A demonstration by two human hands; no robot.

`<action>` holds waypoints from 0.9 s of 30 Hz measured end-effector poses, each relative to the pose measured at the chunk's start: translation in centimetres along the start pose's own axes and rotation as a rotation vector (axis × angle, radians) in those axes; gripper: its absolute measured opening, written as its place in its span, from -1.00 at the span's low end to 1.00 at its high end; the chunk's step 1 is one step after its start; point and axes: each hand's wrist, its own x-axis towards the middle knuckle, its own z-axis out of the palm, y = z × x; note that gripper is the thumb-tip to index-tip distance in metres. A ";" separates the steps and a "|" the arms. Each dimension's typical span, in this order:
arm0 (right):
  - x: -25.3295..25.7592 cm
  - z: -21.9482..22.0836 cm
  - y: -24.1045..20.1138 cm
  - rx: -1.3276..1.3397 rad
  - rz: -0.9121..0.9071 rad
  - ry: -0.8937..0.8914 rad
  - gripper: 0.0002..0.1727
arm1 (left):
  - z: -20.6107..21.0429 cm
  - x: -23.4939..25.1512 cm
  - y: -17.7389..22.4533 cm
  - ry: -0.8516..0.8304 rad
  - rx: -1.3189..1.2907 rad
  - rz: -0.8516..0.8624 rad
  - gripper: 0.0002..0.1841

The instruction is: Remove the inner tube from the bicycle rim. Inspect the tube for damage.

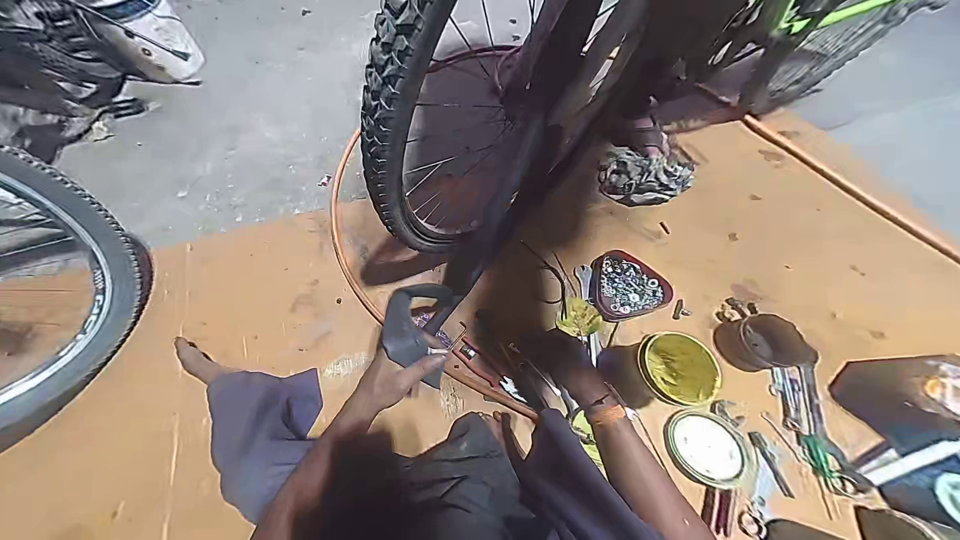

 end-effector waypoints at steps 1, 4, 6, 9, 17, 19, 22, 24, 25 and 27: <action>-0.7 0.6 -1.6 0.144 -0.018 -0.061 -0.61 | 0.4 0.3 0.0 -0.065 -0.027 -0.005 -0.68; -3.8 2.1 -7.5 0.369 -0.247 -0.244 -0.70 | 1.6 0.6 -0.3 -0.175 -0.075 0.008 -0.68; -4.9 2.4 -10.2 0.329 -0.473 -0.277 -0.78 | 2.2 0.7 -0.9 -0.205 -0.063 0.030 -0.62; -5.5 2.8 -11.4 0.181 -0.654 -0.119 -0.82 | 2.5 0.6 -1.1 -0.190 -0.039 0.047 -0.54; -6.2 3.7 -11.1 0.155 -0.719 -0.034 -0.82 | 2.0 -0.5 -0.8 -0.108 -0.017 0.049 -0.63; -6.3 3.7 -11.1 0.151 -0.718 -0.036 -0.83 | 2.0 -0.4 -0.8 -0.104 -0.020 0.056 -0.64; -6.4 3.7 -11.1 0.168 -0.717 -0.031 -0.82 | 2.1 -0.3 -0.7 -0.117 -0.005 0.061 -0.64; -6.5 3.6 -11.1 0.168 -0.726 -0.013 -0.82 | 2.2 -0.3 -0.8 -0.127 -0.010 0.073 -0.64; -6.5 3.6 -11.0 0.165 -0.732 -0.003 -0.81 | 2.3 -0.3 -0.9 -0.131 -0.014 0.077 -0.64; -6.5 3.6 -10.8 0.162 -0.736 0.005 -0.81 | 2.5 -0.3 -1.0 -0.138 -0.012 0.082 -0.65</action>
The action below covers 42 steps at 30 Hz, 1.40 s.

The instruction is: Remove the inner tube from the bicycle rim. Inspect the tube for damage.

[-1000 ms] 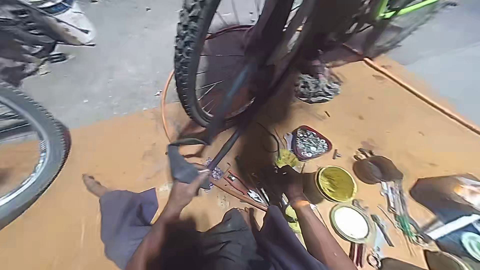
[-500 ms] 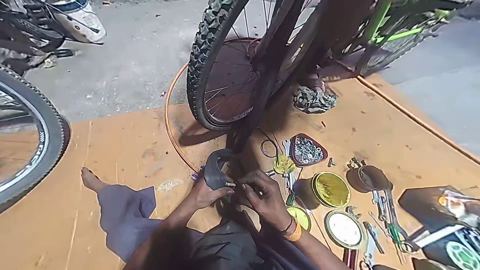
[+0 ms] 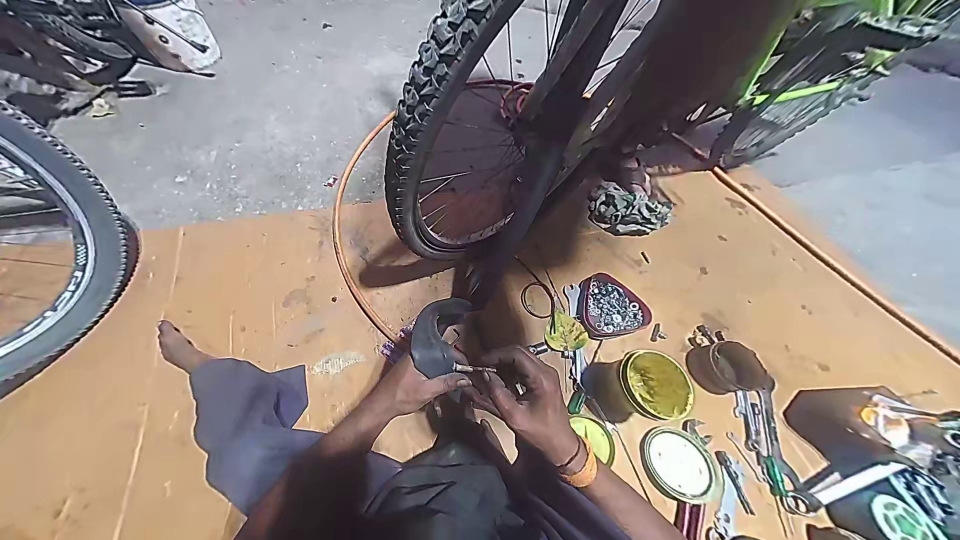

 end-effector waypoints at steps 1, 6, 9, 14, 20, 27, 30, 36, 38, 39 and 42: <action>-0.1 0.0 0.0 -0.004 -0.001 0.002 -0.80 | 0.0 0.0 0.0 -0.001 0.003 -0.003 -0.66; -0.2 0.0 0.0 -0.040 0.001 -0.012 -0.78 | 0.2 0.2 -0.1 -0.005 0.025 -0.041 -0.64; -0.3 0.1 0.2 -0.051 0.031 -0.009 -0.80 | 0.1 0.2 -0.3 -0.015 0.045 -0.044 -0.65; -0.5 0.1 0.8 0.001 0.067 -0.029 -0.92 | 0.2 0.3 -0.4 -0.041 0.059 -0.045 -0.63; -0.8 0.2 0.6 0.198 0.176 -0.019 -0.84 | 0.2 0.0 0.0 -0.035 0.071 -0.017 -0.64; -1.3 0.2 1.1 0.151 0.247 0.018 -0.90 | 0.4 -0.4 0.1 -0.067 0.178 0.004 -0.68; -1.3 0.5 1.3 0.106 0.219 -0.008 -0.90 | 0.5 -0.7 0.1 -0.061 0.209 0.013 -0.68; -1.2 0.6 1.0 0.101 0.217 -0.058 -0.87 | 0.7 -1.4 -0.6 -0.002 0.163 -0.011 -0.66; -1.4 0.4 1.7 0.157 0.202 -0.087 -0.83 | 0.7 -1.5 -0.7 0.039 0.149 -0.014 -0.61; -1.6 0.1 2.5 0.141 0.210 -0.102 -0.78 | 0.6 -1.3 -0.7 0.061 0.139 -0.015 -0.58; -3.0 -2.7 7.2 -0.268 0.416 -0.133 -0.68 | 0.6 -0.9 -0.6 0.158 0.148 -0.044 -0.43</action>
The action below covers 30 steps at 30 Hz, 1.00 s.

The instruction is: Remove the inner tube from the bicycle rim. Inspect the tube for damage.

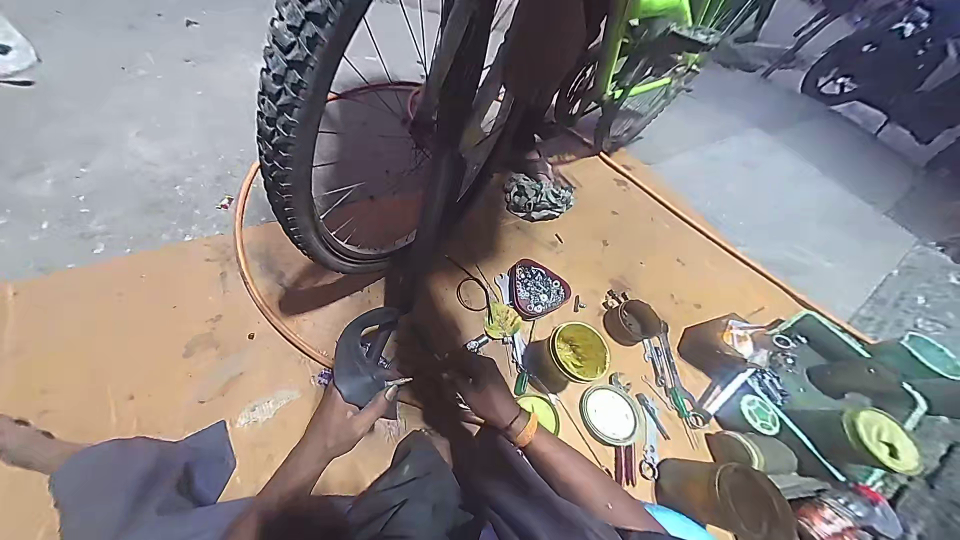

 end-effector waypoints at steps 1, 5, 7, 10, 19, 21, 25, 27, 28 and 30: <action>0.3 -0.8 2.3 -0.177 0.129 -0.018 -0.66 | -0.1 0.0 -0.1 0.031 0.011 -0.019 -0.37; 0.1 -3.8 10.4 -0.677 0.434 -0.116 -0.64 | -0.5 0.0 -0.2 0.090 0.079 -0.060 -0.31; -0.6 -4.1 12.9 -0.749 0.448 -0.130 -0.65 | -0.5 -0.1 -0.5 0.080 0.132 -0.093 -0.31; -1.1 -4.2 13.8 -0.794 0.437 -0.137 -0.60 | 0.0 0.4 -0.5 0.037 0.145 -0.103 -0.40; -0.1 -3.0 13.0 -0.787 0.378 0.041 -0.57 | -0.4 0.4 0.1 0.002 0.149 -0.068 -0.51; 0.2 -2.9 10.9 -0.472 0.244 0.190 -0.65 | -0.6 0.4 0.5 0.013 0.140 -0.044 -0.52; 0.1 -1.5 0.5 0.300 0.143 0.133 -0.72 | -0.4 0.0 1.1 0.032 0.047 -0.027 -0.49; 0.6 -1.0 -3.8 0.608 0.120 0.045 -0.74 | -0.1 0.2 0.9 0.038 0.048 -0.022 -0.44; 0.7 -0.6 -5.1 0.696 0.057 0.014 -0.76 | 0.0 0.2 0.6 0.031 0.068 -0.017 -0.40; 0.9 0.0 -6.6 0.740 -0.104 -0.028 -0.77 | 0.3 0.1 0.2 0.011 0.087 -0.008 -0.44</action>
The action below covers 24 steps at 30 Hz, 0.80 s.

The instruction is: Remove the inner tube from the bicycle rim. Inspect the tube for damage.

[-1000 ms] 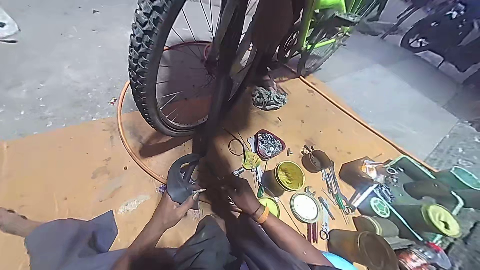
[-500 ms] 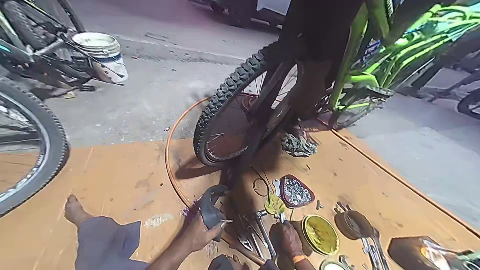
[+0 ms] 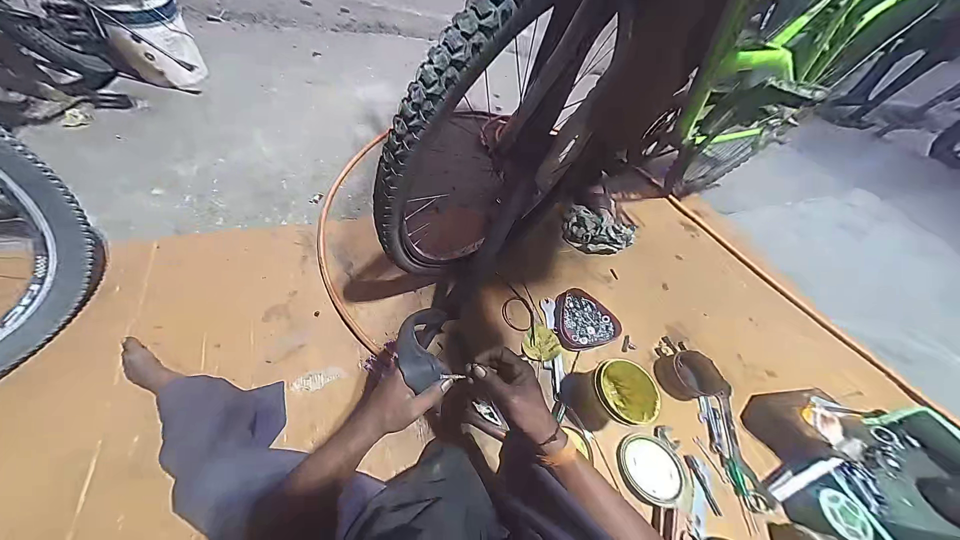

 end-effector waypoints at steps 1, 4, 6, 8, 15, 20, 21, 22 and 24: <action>0.1 0.5 0.0 -0.018 -0.056 -0.019 -0.75 | 0.1 -0.1 -0.1 -0.006 0.017 -0.006 -0.47; -0.2 1.3 0.4 -0.070 -0.121 -0.004 -0.74 | -0.1 -0.5 0.5 -0.020 0.042 -0.024 -0.52; -0.5 1.3 0.9 -0.088 -0.132 0.001 -0.78 | -0.1 -0.6 0.8 -0.019 0.009 -0.018 -0.57; -0.8 1.2 1.3 -0.084 -0.161 -0.008 -0.81 | -0.1 -0.5 1.0 -0.014 -0.002 -0.018 -0.59; -0.9 1.4 1.4 -0.132 -0.182 0.030 -0.80 | 0.3 0.0 0.7 -0.062 0.008 0.040 -0.59; -1.1 1.5 1.6 -0.203 -0.141 0.031 -0.83 | 0.3 -0.4 0.7 -0.065 0.128 0.099 -0.56; -1.1 1.3 1.6 -0.261 -0.144 0.033 -0.85 | 0.5 -0.4 0.4 -0.062 0.155 0.110 -0.56; -1.1 1.1 1.6 -0.345 -0.147 0.039 -0.86 | 0.7 -0.3 -0.1 -0.057 0.183 0.139 -0.54; -0.9 1.1 1.7 -0.511 -0.125 0.040 -0.69 | 0.9 -0.2 -0.7 -0.060 0.216 0.188 -0.53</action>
